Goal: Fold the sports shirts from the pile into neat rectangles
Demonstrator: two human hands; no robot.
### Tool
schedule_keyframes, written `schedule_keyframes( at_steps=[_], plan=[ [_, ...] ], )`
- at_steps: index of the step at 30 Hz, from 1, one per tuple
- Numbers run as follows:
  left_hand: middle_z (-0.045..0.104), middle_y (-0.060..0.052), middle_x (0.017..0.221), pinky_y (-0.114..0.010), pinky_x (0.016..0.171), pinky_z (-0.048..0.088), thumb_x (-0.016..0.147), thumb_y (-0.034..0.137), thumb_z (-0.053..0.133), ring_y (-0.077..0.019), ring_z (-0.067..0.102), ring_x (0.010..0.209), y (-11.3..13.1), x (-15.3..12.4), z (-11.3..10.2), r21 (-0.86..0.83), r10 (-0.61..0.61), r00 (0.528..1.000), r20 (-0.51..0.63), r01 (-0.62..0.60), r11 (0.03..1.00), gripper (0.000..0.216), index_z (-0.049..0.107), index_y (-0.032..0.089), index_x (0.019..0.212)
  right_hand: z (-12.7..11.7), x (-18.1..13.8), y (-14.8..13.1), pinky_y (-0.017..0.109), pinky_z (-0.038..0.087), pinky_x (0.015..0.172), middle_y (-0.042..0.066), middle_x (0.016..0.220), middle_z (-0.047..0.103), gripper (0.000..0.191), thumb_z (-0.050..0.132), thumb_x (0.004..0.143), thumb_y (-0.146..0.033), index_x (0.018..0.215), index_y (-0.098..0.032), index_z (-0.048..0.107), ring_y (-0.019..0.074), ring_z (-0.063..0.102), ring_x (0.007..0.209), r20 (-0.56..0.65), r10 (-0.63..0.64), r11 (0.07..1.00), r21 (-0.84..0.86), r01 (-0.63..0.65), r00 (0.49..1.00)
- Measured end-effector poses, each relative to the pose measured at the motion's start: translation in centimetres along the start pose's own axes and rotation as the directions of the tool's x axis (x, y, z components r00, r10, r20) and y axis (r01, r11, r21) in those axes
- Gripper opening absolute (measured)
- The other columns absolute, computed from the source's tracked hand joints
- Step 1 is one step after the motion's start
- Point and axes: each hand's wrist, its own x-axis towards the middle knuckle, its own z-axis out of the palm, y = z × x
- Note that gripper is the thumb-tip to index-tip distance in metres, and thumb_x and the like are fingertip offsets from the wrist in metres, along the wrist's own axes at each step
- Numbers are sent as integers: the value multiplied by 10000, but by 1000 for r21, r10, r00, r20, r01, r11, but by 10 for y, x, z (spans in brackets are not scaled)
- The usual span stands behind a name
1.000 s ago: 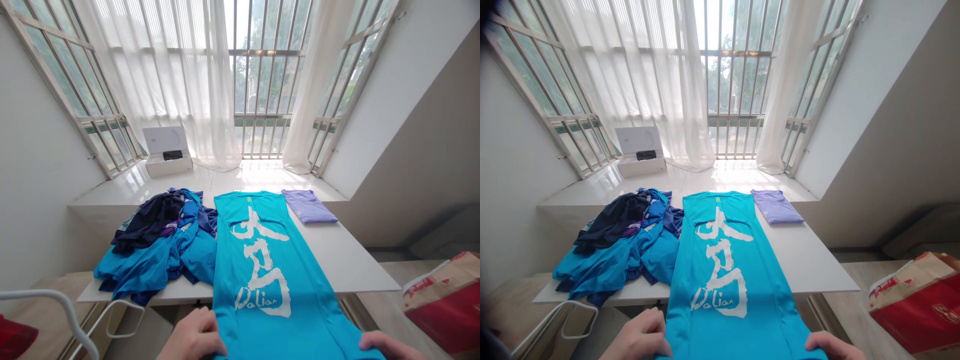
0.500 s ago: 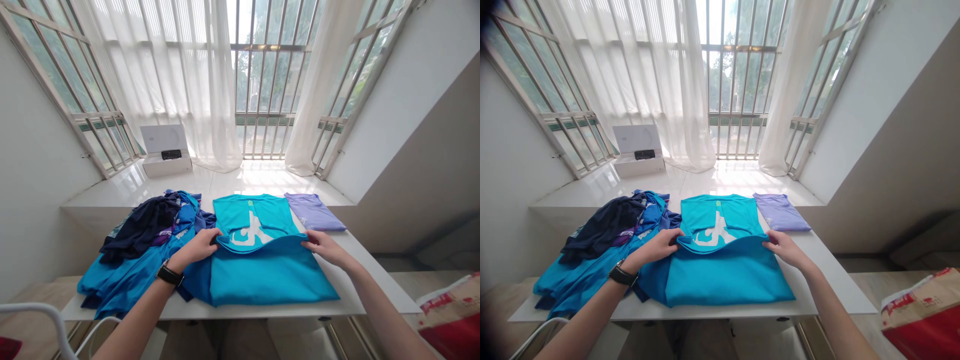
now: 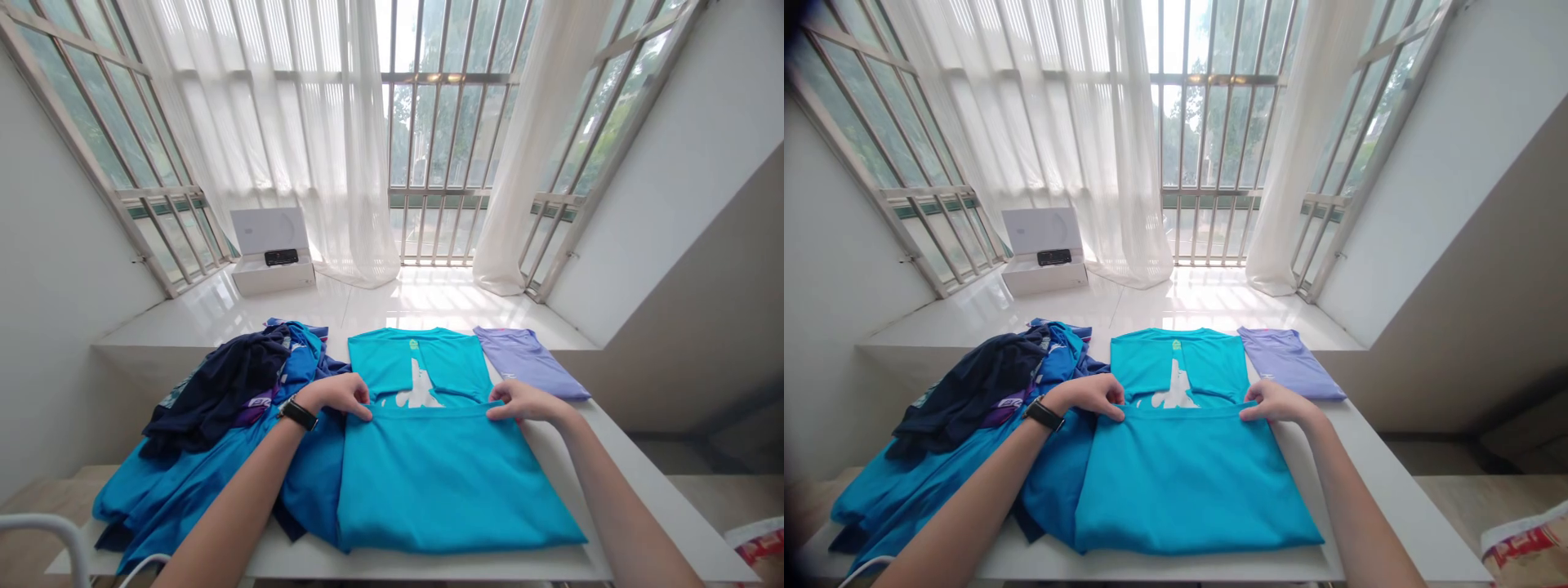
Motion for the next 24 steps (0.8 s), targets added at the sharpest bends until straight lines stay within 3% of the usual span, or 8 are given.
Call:
schedule_keyframes(
  at_steps=[4, 9, 13, 16, 20, 24],
  plan=[
    [623, -11, 674, -230, 524, 348, 723, 638, 688, -137, 523, 600, -8, -1, 7, 3, 120, 990, -79, -120, 993, 502, 714, 138, 767, -5, 8, 2, 221, 416, 501, 34, 749, 697, 415, 785, 632, -487, 857, -140, 761, 147, 593, 608, 98, -66, 996, 65, 60, 993],
    [628, -4, 647, -236, 523, 321, 743, 561, 701, -143, 516, 606, -2, -3, 18, 90, 80, 971, -227, -61, 994, 401, 721, 161, 717, -2, 14, 9, 199, 413, 483, 3, 713, 673, 382, 789, 616, -497, 857, -205, 744, 156, 585, 640, 115, -78, 993, 102, 66, 990],
    [626, 8, 668, -233, 537, 324, 746, 505, 717, -141, 511, 619, 2, -8, 17, 59, 114, 972, -204, -104, 993, 336, 732, 170, 740, -1, 10, 9, 227, 500, 586, 37, 843, 714, 430, 816, 545, -530, 833, -216, 760, 220, 645, 793, 44, -111, 986, 134, 104, 993],
    [565, 27, 624, -242, 503, 274, 738, 475, 726, -118, 438, 572, 3, -12, 15, 47, 142, 973, -182, -136, 990, 308, 726, 167, 729, -3, 5, 6, 258, 526, 635, 44, 817, 721, 455, 833, 517, -545, 825, -216, 774, 235, 658, 776, -17, -133, 979, 151, 134, 991],
    [515, 32, 597, -247, 496, 259, 758, 494, 714, -109, 399, 560, 4, -13, 16, 13, 181, 966, -183, -182, 983, 339, 720, 157, 720, -1, 6, 5, 274, 522, 668, 49, 818, 725, 423, 796, 605, -558, 850, -213, 786, 238, 651, 778, 12, -127, 990, 60, 126, 992],
    [621, 9, 673, -236, 560, 337, 817, 517, 672, -124, 484, 612, 4, -10, 18, -67, 239, 955, -176, -254, 965, 372, 753, 154, 807, 4, 7, 2, 278, 508, 723, 50, 891, 735, 335, 724, 733, -526, 863, -224, 785, 238, 643, 846, 24, -166, 985, -43, 167, 986]
  ],
)
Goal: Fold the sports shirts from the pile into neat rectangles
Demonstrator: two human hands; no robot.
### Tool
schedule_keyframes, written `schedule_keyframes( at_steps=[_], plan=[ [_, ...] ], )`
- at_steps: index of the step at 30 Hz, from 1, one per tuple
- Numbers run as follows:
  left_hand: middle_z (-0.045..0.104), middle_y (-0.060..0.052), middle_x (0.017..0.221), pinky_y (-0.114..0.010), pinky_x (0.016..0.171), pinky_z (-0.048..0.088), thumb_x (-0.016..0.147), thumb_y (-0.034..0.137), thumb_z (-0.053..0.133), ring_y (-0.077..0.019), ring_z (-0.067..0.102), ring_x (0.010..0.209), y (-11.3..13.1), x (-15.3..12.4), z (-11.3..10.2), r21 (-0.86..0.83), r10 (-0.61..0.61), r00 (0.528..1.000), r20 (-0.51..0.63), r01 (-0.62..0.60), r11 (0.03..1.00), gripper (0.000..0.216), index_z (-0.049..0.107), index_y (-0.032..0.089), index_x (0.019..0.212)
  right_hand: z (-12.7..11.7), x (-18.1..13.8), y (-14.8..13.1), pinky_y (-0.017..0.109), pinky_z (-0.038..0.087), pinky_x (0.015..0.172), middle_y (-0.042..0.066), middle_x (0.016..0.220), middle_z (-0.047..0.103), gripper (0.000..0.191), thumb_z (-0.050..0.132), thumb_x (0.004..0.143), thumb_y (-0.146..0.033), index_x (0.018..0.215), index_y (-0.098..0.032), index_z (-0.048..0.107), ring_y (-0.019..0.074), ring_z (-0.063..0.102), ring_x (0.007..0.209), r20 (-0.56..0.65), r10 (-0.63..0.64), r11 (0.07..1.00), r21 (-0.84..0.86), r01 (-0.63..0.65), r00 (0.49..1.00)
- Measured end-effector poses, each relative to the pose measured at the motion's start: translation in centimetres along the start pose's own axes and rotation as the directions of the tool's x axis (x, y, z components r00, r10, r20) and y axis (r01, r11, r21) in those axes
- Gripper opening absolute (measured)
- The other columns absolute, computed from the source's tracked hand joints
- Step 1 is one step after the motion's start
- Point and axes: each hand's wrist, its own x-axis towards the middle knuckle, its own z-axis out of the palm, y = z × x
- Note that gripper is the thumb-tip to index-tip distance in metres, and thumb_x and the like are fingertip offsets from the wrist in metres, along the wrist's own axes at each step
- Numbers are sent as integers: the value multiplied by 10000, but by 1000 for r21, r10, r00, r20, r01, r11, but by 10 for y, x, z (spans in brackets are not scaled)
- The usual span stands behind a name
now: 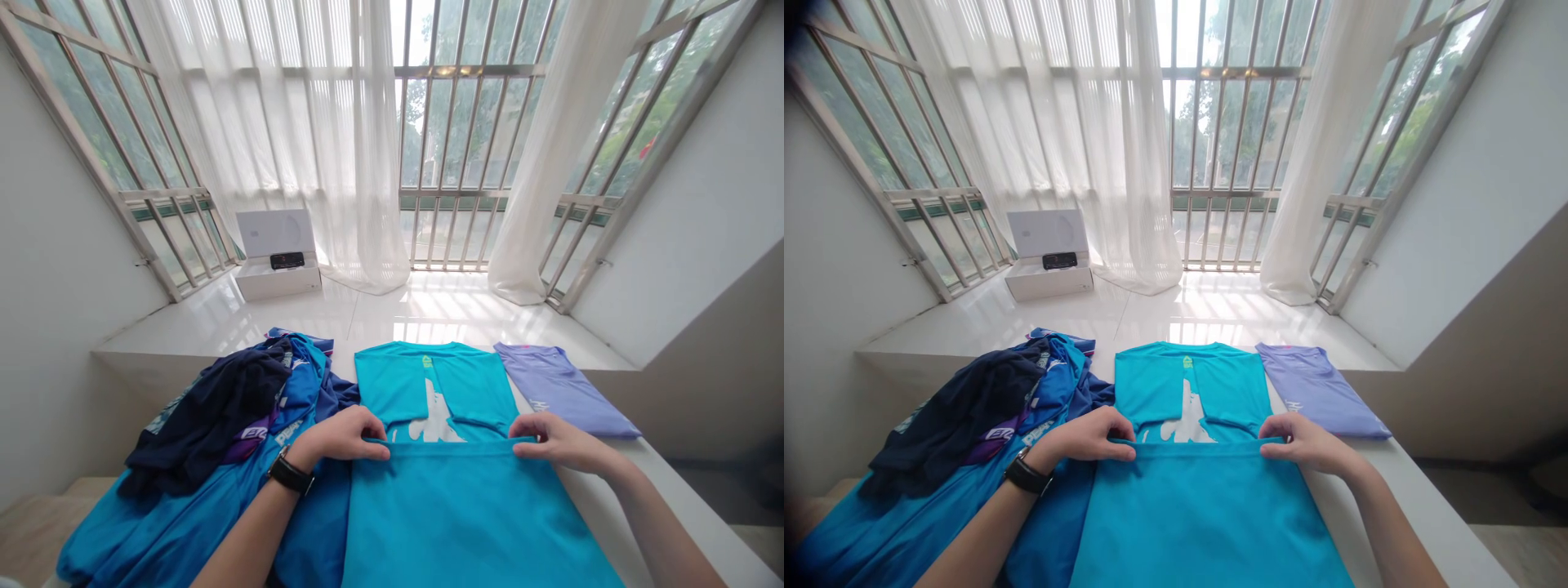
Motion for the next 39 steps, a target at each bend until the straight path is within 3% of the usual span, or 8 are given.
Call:
schedule_keyframes(
  at_steps=[7, 10, 16, 22, 27, 30, 33, 39],
  plan=[
    [732, -39, 918, -246, 741, 472, 827, 490, 684, -196, 630, 843, 8, -2, -6, -231, 38, 999, 9, -35, 972, 380, 752, 153, 990, -8, -11, -7, 346, 541, 866, 87, 1068, 731, 400, 721, 775, -550, 1007, -227, 768, 291, 653, 1015, 78, -81, 980, 190, 65, 994],
    [738, -49, 972, -257, 773, 492, 835, 434, 677, -203, 647, 883, 9, -2, -9, -276, 48, 998, -49, -60, 959, 339, 732, 156, 1021, -11, -10, 3, 400, 529, 934, 111, 1135, 719, 456, 733, 764, -573, 1051, -220, 752, 329, 631, 1100, 19, -88, 965, 251, 80, 996],
    [740, -64, 1011, -279, 835, 486, 831, 300, 624, -232, 659, 958, -5, 2, -4, -32, -39, 966, -254, 32, 999, 223, 730, 166, 974, -2, 9, 29, 411, 511, 914, 109, 1119, 721, 513, 685, 775, -647, 1039, -211, 742, 331, 630, 1076, -103, -74, 987, 138, 88, 992],
    [737, -50, 944, -258, 737, 464, 849, 378, 626, -227, 658, 875, -7, 3, 2, 123, -50, 968, -247, 83, 989, 245, 731, 180, 946, 3, 12, 25, 353, 490, 771, 82, 1046, 723, 517, 599, 817, -679, 1015, -223, 736, 276, 629, 928, -116, -35, 995, -98, 23, 993],
    [730, -39, 933, -263, 751, 443, 845, 418, 651, -220, 642, 868, -3, 3, 3, 131, -49, 963, -264, 86, 988, 260, 727, 187, 939, 7, 9, 15, 339, 465, 734, 59, 881, 705, 489, 657, 742, -691, 845, -217, 724, 265, 603, 852, -191, 8, 975, -215, -50, 982],
    [717, -25, 923, -246, 738, 444, 857, 391, 635, -190, 628, 831, 3, 2, -1, 27, 1, 972, -235, 5, 1000, 243, 719, 180, 942, 6, 8, 12, 321, 452, 704, 39, 846, 688, 463, 670, 745, -672, 836, -222, 726, 246, 589, 815, -137, -10, 985, -174, -15, 991],
    [702, -23, 903, -242, 727, 447, 844, 373, 639, -181, 618, 817, 6, 0, -5, -25, -5, 970, -242, -1, 1000, 248, 715, 173, 969, 0, 5, 14, 319, 456, 730, 40, 894, 697, 442, 658, 787, -644, 893, -224, 749, 241, 592, 835, -59, -52, 997, -64, 48, 997],
    [713, -37, 955, -270, 796, 463, 814, 311, 636, -217, 641, 898, -4, 2, 2, 81, -43, 965, -258, 66, 994, 237, 717, 187, 1000, -2, 6, 19, 327, 487, 770, 69, 961, 715, 434, 649, 834, -594, 991, -203, 752, 257, 620, 890, -1, -99, 988, 115, 99, 995]
  ],
)
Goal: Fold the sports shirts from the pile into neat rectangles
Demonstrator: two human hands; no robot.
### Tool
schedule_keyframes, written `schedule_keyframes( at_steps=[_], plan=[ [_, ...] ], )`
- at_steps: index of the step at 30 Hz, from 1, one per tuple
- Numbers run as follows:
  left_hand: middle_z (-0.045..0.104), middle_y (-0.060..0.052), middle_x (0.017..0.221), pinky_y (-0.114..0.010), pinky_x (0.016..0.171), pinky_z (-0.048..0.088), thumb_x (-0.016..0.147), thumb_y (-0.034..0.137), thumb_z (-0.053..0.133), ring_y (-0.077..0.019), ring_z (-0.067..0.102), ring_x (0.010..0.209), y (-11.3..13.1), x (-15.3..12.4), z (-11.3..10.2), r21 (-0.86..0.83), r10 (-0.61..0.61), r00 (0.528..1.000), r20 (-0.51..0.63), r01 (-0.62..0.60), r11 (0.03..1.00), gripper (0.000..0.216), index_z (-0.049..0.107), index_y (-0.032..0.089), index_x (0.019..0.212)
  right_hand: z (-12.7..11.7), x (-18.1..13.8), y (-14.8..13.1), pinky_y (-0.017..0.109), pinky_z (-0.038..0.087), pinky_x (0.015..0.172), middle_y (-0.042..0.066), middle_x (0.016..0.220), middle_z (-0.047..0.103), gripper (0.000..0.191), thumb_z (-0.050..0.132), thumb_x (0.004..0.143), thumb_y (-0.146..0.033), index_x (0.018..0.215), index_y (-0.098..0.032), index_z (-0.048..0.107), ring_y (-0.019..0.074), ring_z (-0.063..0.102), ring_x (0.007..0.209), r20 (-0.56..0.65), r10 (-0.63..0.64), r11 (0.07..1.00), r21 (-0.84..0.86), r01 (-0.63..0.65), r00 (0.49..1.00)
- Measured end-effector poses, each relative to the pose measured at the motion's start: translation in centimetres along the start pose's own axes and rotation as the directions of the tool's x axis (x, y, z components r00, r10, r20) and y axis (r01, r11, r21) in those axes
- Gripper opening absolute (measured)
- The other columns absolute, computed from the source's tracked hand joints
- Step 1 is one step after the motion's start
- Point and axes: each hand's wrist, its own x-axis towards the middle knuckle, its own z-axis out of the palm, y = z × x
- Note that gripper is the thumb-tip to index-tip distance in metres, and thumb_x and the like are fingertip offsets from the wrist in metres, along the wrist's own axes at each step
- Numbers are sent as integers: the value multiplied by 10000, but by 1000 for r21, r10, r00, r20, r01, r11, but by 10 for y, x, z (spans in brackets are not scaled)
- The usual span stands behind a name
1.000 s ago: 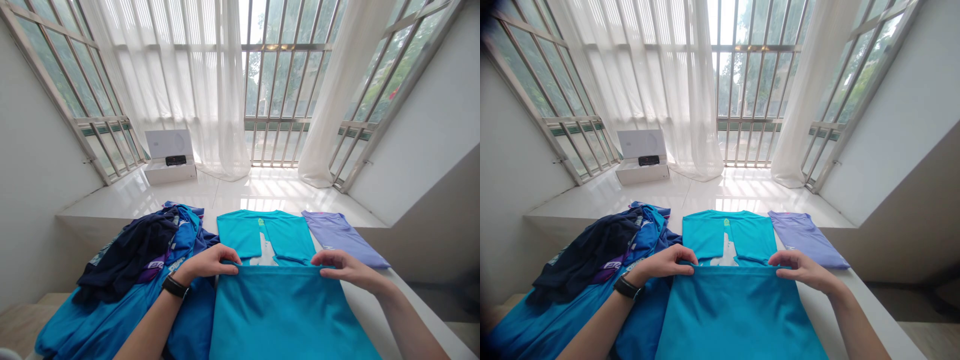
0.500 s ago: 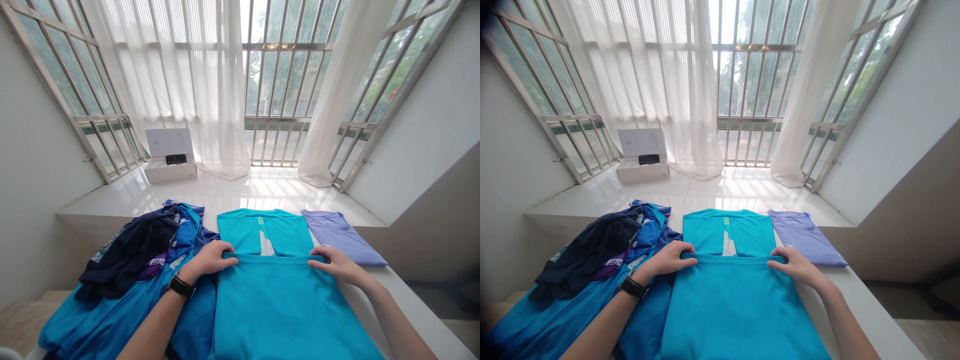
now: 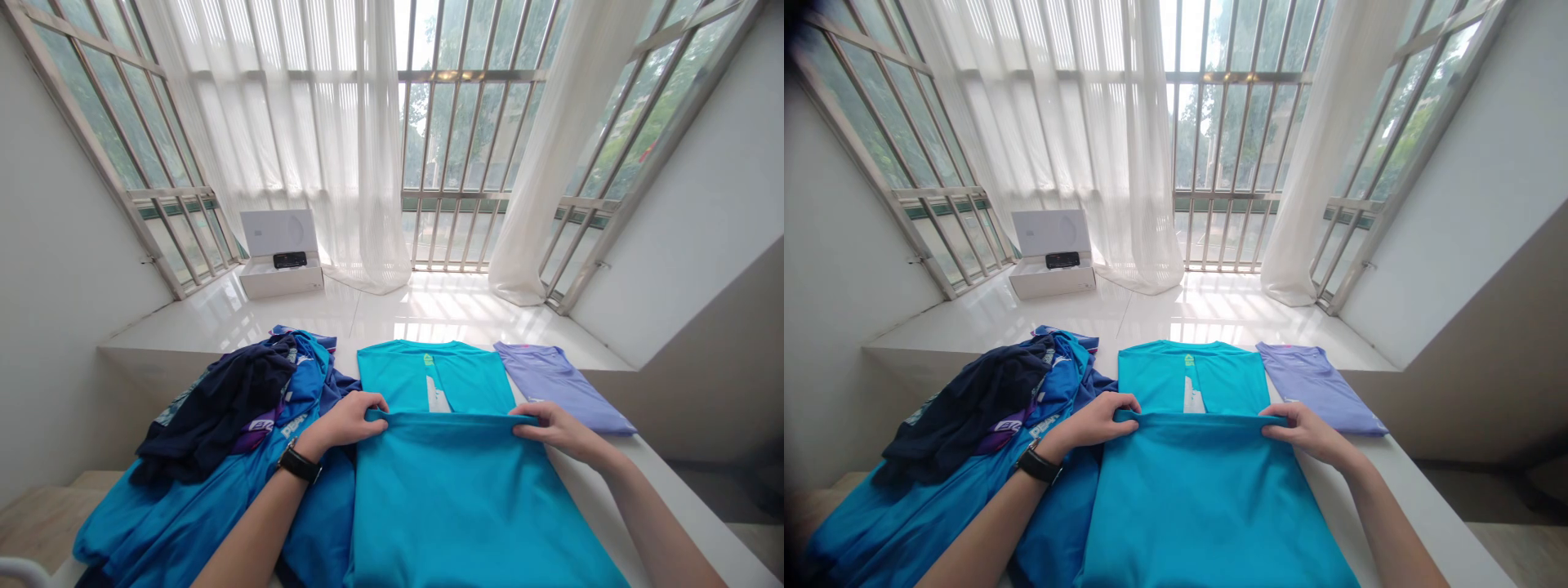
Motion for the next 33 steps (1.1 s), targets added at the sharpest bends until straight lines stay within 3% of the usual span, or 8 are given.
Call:
schedule_keyframes(
  at_steps=[4, 9, 16, 23, 33],
  plan=[
    [731, -41, 996, -279, 827, 466, 812, 306, 639, -238, 650, 950, -3, 0, 4, 47, -9, 1000, 0, 9, 999, 251, 719, 200, 1025, 4, 4, 2, 333, 491, 791, 69, 976, 719, 427, 641, 842, -591, 1001, -210, 748, 262, 623, 907, -34, -1, 998, -62, -1, 999],
    [729, -20, 957, -243, 780, 467, 837, 279, 603, -194, 658, 870, 3, 0, -1, -56, 47, 999, -16, -47, 997, 233, 717, 191, 1021, 4, 6, 5, 329, 500, 811, 68, 1002, 716, 442, 623, 848, -603, 1036, -219, 735, 267, 627, 942, -66, -37, 998, -54, 33, 997],
    [726, -54, 1037, -277, 839, 459, 847, 303, 613, -239, 644, 974, -3, 0, 3, 150, -20, 999, -46, 27, 988, 215, 695, 201, 1018, 7, 8, 3, 332, 488, 756, 64, 977, 736, 548, 597, 778, -724, 975, -236, 751, 255, 628, 846, -206, 39, 969, -229, -87, 978],
    [721, -52, 951, -268, 727, 433, 909, 441, 552, -229, 636, 885, -5, 1, 2, 160, -15, 999, -43, 22, 987, 276, 683, 204, 959, 8, 6, -4, 334, 485, 772, 65, 990, 731, 560, 537, 808, -738, 981, -241, 729, 253, 619, 860, -180, 21, 969, -238, -64, 983],
    [642, -21, 766, -268, 661, 374, 925, 480, 517, -192, 572, 720, -4, -1, -1, 203, -1, 1000, 11, -1, 979, 337, 628, 190, 793, 7, 1, -6, 307, 464, 744, 53, 969, 707, 519, 518, 852, -692, 987, -228, 706, 228, 605, 849, -162, 8, 972, -230, -45, 987]
  ],
)
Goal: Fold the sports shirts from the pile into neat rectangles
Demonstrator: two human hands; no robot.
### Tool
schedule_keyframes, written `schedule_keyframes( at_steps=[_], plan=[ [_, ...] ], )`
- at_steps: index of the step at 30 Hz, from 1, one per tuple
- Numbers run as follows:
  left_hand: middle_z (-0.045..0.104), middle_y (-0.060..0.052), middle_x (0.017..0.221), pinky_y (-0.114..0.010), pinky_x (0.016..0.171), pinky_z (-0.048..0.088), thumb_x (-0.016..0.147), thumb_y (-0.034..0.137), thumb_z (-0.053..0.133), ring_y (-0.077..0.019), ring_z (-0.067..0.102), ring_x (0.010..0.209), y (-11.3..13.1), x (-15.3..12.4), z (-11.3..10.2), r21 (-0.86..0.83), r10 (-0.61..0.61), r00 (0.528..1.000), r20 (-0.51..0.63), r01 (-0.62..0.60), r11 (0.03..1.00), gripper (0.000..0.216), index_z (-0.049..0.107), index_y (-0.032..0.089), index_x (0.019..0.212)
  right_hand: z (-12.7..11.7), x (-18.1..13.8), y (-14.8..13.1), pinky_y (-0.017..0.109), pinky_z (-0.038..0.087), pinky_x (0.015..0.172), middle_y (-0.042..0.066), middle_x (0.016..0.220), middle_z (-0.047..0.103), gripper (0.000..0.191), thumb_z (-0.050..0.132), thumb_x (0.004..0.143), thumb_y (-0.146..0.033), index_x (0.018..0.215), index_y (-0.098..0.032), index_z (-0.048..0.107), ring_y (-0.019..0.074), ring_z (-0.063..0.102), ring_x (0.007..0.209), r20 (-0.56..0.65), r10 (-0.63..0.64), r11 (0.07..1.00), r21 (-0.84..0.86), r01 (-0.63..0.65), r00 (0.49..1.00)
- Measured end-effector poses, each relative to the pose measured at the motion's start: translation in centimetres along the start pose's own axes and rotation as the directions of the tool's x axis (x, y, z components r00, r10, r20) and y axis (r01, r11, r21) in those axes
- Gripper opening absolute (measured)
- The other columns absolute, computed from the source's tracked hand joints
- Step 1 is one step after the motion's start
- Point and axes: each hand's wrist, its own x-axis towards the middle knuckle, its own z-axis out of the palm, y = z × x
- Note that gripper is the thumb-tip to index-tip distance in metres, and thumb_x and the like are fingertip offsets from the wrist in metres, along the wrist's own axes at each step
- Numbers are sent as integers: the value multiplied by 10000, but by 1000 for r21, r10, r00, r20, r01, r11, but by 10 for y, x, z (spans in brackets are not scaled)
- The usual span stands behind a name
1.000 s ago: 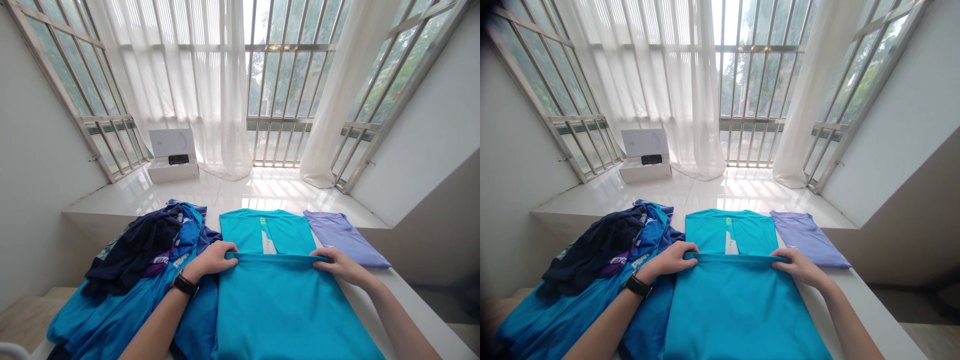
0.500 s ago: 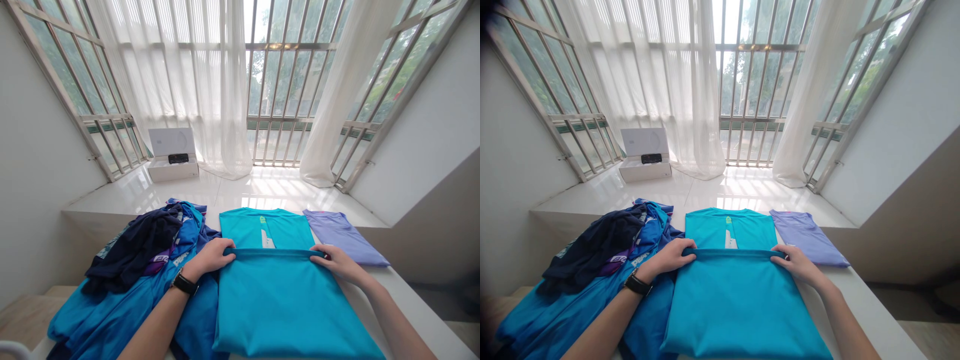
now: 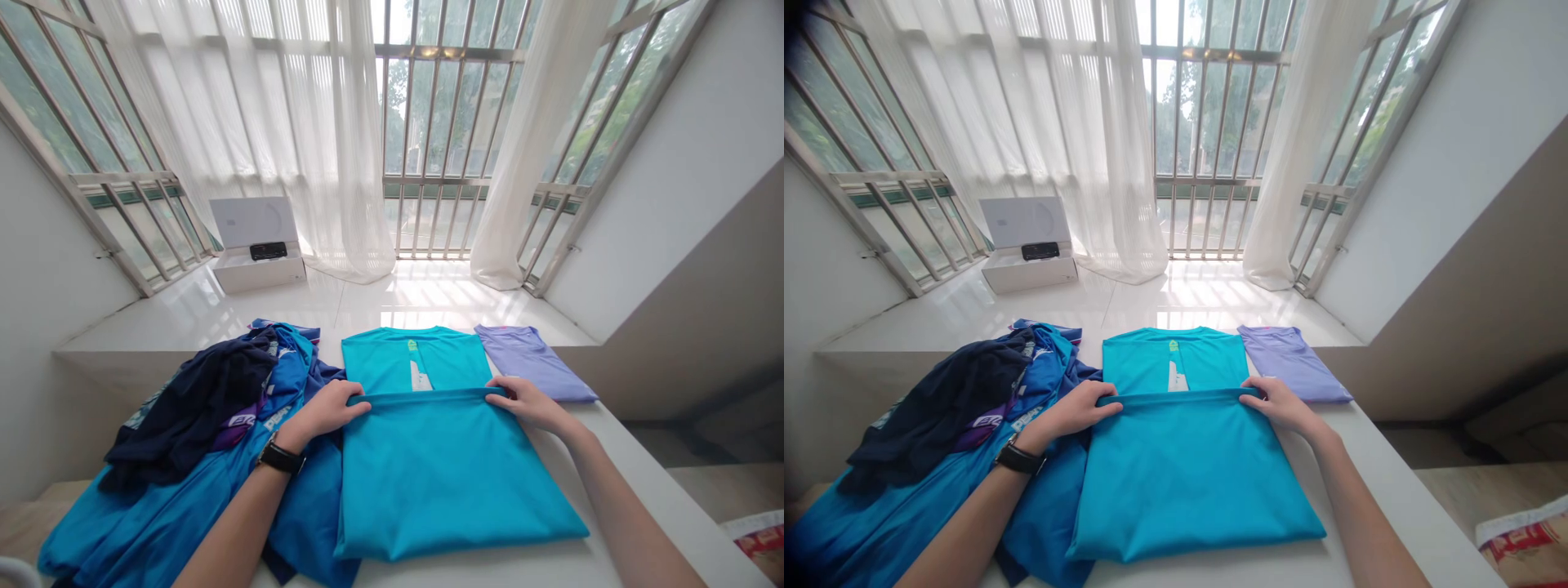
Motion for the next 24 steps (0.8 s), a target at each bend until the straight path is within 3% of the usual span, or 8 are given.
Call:
schedule_keyframes(
  at_steps=[6, 11, 16, 19, 24],
  plan=[
    [668, -39, 808, -282, 703, 409, 908, 467, 533, -207, 593, 765, 2, 0, -3, -38, -10, 1000, 13, 11, 999, 318, 646, 182, 822, 0, 1, 1, 329, 457, 735, 55, 917, 689, 485, 541, 843, -667, 961, -221, 692, 231, 593, 824, -22, 23, 999, -37, -23, 1000],
    [711, -51, 963, -284, 788, 453, 815, 392, 659, -230, 626, 899, 7, -4, -11, -189, 40, 994, 100, -21, 982, 233, 698, 188, 921, -9, -7, -5, 317, 471, 769, 48, 925, 671, 343, 655, 794, -534, 918, -219, 703, 224, 587, 854, 153, -19, 997, 78, 7, 988],
    [695, -33, 904, -263, 727, 446, 766, 386, 696, -211, 612, 848, 9, -6, -14, -236, 70, 986, 152, -33, 971, 233, 704, 184, 882, -15, -15, -8, 291, 464, 697, 32, 849, 639, 329, 703, 753, -504, 885, -202, 699, 199, 569, 796, 282, -8, 980, 191, -48, 959],
    [640, -12, 791, -252, 634, 389, 839, 481, 616, -174, 554, 733, 7, -5, -13, -177, 58, 989, 133, -34, 984, 306, 681, 181, 841, -17, -16, -8, 279, 441, 643, 15, 797, 591, 430, 660, 783, -602, 943, -203, 678, 185, 537, 751, 274, 17, 985, 163, -64, 962],
    [532, 11, 645, -255, 577, 328, 923, 542, 493, -142, 467, 627, 1, -2, -10, -132, 26, 997, 70, -17, 991, 442, 596, 177, 696, -16, -16, -11, 294, 426, 645, 19, 773, 567, 518, 562, 810, -712, 800, -198, 632, 186, 513, 736, 166, 26, 996, 84, -40, 986]
  ],
)
